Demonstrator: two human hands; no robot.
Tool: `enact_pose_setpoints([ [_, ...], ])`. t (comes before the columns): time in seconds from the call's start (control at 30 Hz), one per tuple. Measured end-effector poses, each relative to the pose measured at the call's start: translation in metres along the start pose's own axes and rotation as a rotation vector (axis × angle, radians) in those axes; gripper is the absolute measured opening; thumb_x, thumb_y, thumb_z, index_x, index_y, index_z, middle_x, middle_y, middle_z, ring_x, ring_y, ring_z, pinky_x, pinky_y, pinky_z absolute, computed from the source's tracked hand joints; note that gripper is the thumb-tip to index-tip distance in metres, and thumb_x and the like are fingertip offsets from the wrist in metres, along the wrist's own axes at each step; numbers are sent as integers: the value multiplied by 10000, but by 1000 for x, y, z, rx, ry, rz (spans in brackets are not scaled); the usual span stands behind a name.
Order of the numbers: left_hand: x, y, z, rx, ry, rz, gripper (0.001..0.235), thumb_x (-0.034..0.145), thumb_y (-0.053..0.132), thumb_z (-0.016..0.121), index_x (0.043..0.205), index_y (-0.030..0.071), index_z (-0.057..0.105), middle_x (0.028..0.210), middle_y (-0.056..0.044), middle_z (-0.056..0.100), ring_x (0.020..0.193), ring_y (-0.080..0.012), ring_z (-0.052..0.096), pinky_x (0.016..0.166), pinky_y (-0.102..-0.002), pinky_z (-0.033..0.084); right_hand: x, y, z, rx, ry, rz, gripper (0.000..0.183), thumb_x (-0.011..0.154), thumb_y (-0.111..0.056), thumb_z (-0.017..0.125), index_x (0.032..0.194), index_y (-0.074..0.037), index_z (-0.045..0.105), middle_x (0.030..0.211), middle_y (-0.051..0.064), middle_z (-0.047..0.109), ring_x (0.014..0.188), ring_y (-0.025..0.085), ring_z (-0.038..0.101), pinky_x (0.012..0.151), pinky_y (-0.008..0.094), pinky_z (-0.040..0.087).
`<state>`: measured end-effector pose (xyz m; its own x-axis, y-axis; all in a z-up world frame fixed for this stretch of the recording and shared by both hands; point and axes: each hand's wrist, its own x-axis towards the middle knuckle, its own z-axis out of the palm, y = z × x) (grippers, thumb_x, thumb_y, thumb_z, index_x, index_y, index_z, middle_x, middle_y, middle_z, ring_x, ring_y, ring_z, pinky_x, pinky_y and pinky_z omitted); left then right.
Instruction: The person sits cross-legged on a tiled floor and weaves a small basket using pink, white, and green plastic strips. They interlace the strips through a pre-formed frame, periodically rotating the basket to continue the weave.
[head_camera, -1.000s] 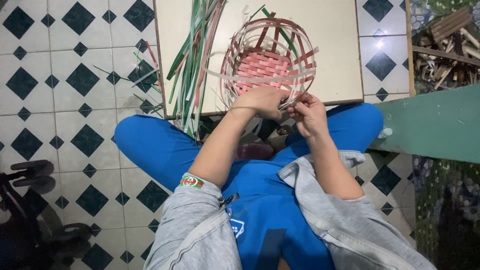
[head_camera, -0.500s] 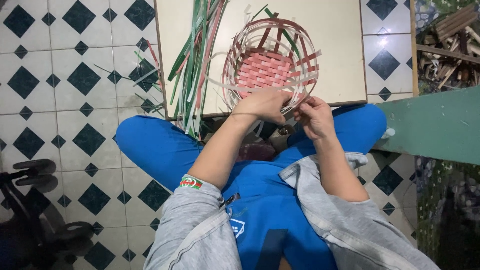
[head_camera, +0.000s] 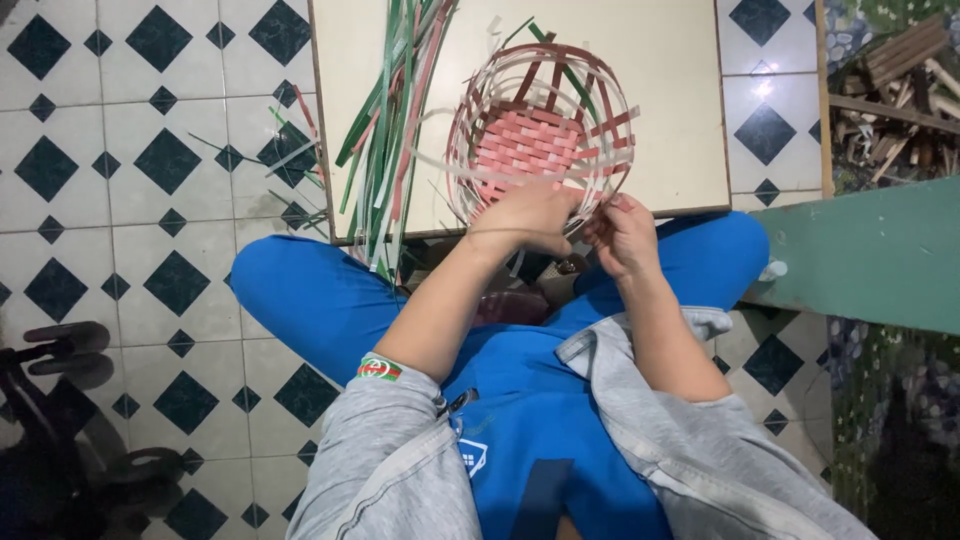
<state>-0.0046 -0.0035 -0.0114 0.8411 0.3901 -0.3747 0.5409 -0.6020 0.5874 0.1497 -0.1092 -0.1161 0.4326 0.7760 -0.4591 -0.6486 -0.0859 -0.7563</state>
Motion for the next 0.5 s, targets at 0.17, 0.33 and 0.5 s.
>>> enact_pose_setpoints([
  [0.17,-47,27,-41,102,120,38,908,635,499,860,1393,163,489,1328,-186,555,1188,-523,518,950,-610,491,-24,-32,7,-139,11,-11,130,884,47,585,848,-74,552,681,117,637,535,239,667,482,290,553],
  [0.33,-128,38,-78,158,259,207,769,715,431,821,1354,111,537,1411,-216,491,1255,-522,449,978,-599,430,-40,-93,-11,-647,21,-275,121,890,-6,708,967,-48,625,802,101,644,691,157,659,609,275,556],
  [0.5,-134,-10,-13,339,398,268,654,748,311,793,1318,138,523,1454,-95,461,1319,-399,384,995,-627,365,-25,-174,45,-914,2,-594,113,995,-45,646,906,-102,605,858,34,606,781,124,591,734,257,515],
])
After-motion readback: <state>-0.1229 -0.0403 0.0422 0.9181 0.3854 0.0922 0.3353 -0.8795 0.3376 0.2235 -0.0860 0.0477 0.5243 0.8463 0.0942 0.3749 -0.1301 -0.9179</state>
